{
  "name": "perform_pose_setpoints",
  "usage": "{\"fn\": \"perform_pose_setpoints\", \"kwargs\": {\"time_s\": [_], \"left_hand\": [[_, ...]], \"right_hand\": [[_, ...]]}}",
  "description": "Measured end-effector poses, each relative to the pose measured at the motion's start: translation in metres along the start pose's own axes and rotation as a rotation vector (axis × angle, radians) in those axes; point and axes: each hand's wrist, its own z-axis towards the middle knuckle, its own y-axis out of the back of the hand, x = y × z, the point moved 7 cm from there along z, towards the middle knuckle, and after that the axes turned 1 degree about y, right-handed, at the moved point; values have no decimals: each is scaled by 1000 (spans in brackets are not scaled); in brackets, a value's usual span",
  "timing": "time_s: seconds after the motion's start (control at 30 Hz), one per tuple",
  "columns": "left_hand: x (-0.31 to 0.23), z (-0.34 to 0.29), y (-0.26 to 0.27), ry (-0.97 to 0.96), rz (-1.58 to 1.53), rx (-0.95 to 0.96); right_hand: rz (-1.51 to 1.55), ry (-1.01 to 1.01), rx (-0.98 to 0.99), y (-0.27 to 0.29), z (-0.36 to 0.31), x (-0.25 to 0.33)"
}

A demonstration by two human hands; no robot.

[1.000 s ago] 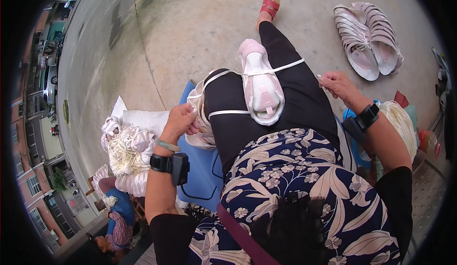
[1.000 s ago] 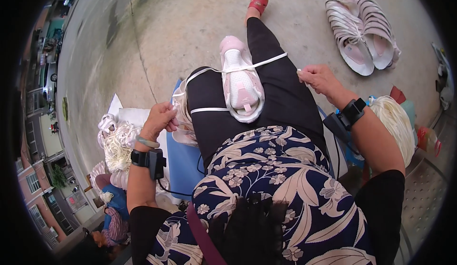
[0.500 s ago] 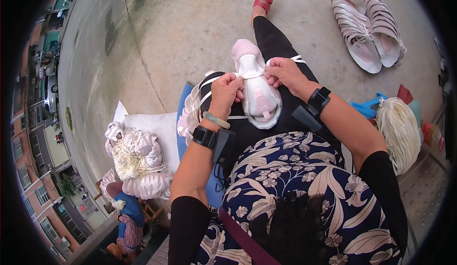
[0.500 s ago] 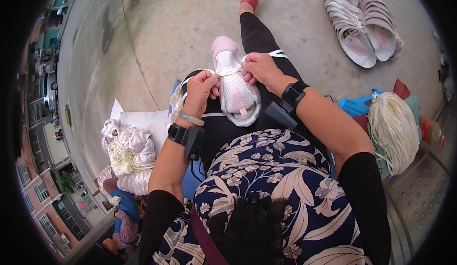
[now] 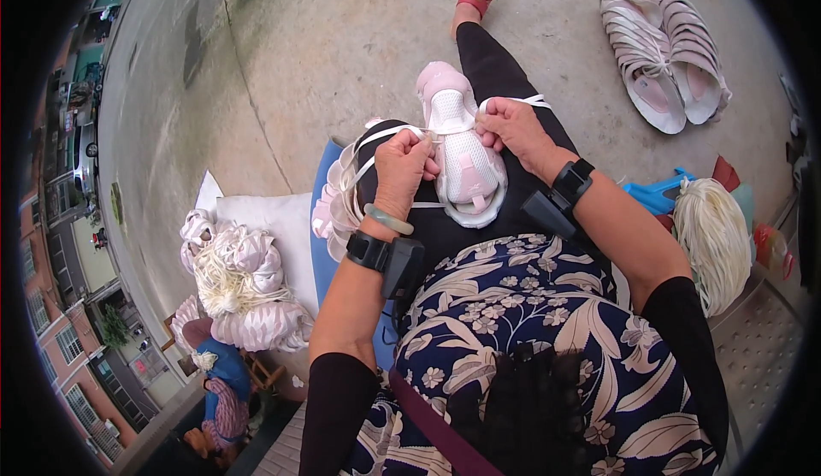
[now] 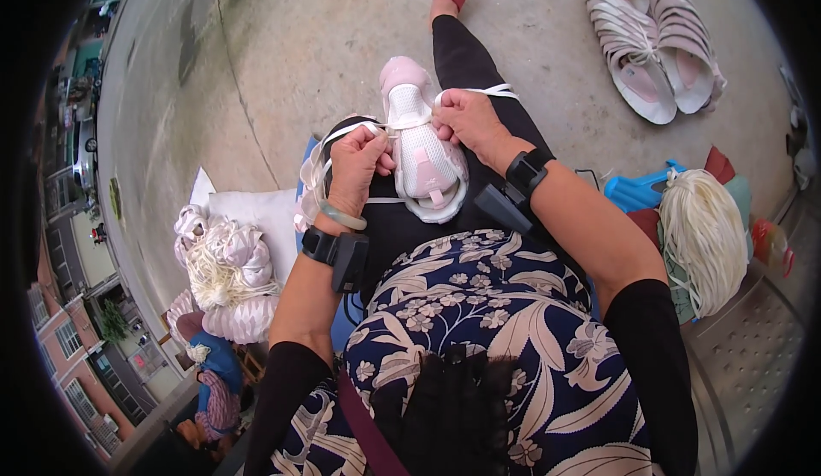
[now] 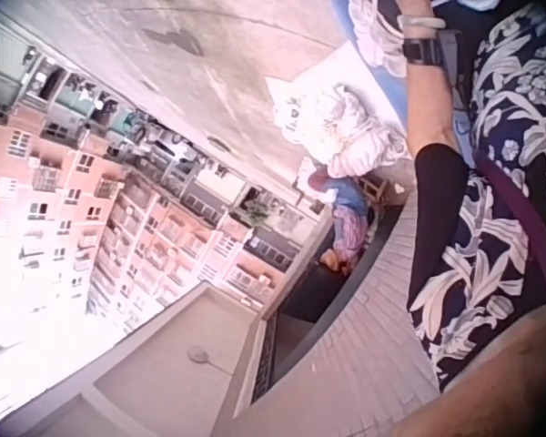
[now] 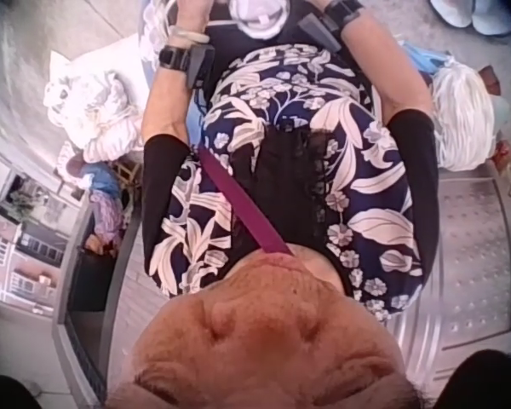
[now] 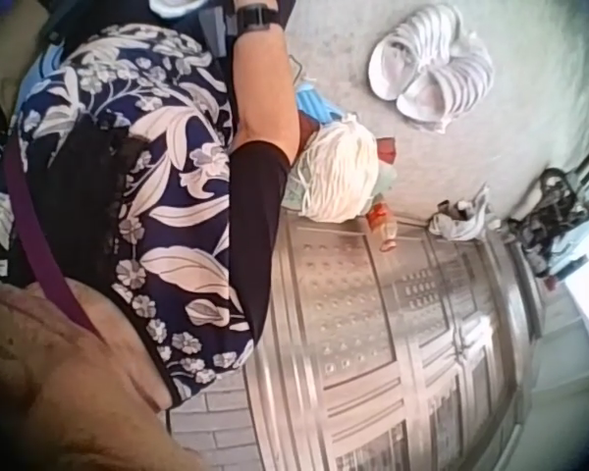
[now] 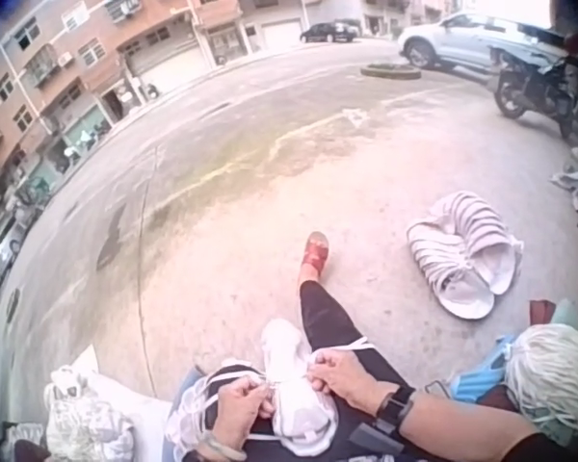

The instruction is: The recorder is lacing a pair of white and green sneakers while sitting outdoors.

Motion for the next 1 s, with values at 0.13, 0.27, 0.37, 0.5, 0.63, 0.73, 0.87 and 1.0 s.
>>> {"fn": "perform_pose_setpoints", "kwargs": {"time_s": [0.13, 0.27, 0.37, 0.5, 0.63, 0.73, 0.87, 1.0], "left_hand": [[1, 2, 1, -30, 42, -38], [-1, 4, -1, -26, 54, -52], [0, 6, -1, -19, 45, -73], [0, 9, 0, -67, 73, -109], [1, 11, 0, -131, 132, -131], [2, 10, -1, -147, 147, -147], [-2, 8, -2, -221, 169, -149], [3, 9, -1, -236, 184, -166]], "right_hand": [[-21, -2, 7, 0, 0, 0], [-26, -1, 23, -1, 0, 1], [-87, 58, -25, -1, 2, 0], [-529, 391, -80, -5, 0, 18], [-667, 520, -142, -11, -5, 26], [-665, 391, -150, -4, -1, 18], [-620, 318, -169, 3, -2, 11], [-594, 274, -149, 4, 6, 4]]}}
